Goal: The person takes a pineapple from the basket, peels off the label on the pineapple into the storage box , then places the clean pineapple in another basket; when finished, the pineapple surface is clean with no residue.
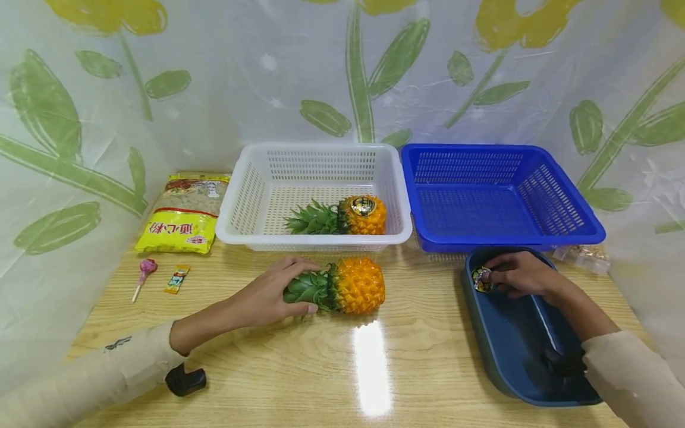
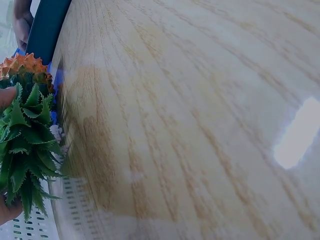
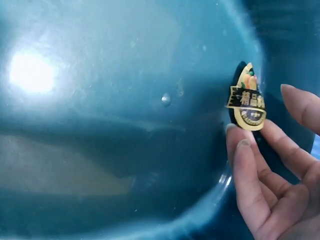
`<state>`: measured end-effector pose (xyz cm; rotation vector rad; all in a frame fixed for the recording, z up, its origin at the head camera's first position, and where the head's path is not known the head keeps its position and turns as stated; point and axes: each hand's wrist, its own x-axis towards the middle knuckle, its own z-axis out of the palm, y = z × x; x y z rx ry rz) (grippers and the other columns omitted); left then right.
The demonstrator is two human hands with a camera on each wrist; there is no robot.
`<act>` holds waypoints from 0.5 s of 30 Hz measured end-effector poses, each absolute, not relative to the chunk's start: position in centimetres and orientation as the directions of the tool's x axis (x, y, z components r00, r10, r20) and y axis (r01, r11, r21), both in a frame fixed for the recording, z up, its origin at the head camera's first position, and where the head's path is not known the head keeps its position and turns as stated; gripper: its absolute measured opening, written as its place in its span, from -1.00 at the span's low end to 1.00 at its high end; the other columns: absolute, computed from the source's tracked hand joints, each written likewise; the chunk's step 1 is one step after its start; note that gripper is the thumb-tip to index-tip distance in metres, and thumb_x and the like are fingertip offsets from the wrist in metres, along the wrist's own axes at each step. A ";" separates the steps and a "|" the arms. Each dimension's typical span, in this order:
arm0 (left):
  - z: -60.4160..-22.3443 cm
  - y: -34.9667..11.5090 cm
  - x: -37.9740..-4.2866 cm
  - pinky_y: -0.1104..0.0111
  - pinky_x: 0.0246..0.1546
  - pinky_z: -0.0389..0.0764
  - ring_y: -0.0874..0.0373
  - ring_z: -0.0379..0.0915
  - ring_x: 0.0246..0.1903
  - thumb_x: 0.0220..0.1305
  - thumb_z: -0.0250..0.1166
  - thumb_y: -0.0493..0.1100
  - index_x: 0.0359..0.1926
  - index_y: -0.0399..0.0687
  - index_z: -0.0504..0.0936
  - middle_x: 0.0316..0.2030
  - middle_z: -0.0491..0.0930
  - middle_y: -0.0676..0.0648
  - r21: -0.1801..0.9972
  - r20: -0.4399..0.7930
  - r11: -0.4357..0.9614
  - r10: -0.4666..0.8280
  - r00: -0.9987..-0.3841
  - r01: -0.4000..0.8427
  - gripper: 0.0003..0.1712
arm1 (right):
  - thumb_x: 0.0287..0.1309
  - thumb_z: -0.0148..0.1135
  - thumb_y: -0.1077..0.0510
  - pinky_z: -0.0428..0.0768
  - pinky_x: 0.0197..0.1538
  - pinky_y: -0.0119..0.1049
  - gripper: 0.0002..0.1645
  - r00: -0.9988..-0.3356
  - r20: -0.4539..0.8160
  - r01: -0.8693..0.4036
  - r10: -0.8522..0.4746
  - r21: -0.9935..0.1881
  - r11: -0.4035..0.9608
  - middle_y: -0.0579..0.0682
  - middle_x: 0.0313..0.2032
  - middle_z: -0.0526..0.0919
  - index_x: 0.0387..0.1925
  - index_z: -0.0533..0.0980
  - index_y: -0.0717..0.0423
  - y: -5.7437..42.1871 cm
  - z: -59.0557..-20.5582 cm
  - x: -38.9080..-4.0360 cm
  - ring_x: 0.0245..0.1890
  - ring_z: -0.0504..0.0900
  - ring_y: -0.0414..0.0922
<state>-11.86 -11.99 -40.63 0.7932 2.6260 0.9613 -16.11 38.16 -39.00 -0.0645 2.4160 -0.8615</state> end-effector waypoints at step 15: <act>-40.6 -12.0 -11.9 -0.07 0.21 0.47 -0.08 0.30 0.29 0.21 0.44 0.15 0.40 0.14 0.38 0.30 0.33 -0.07 0.655 -0.036 0.639 0.560 -0.827 0.404 -0.21 | 0.45 0.14 0.03 0.70 -0.21 -0.20 -0.42 -0.865 -0.419 0.047 -0.278 -0.618 0.785 0.29 0.02 0.67 0.25 0.41 0.42 39.0 -38.0 -15.4 -0.17 0.70 -0.12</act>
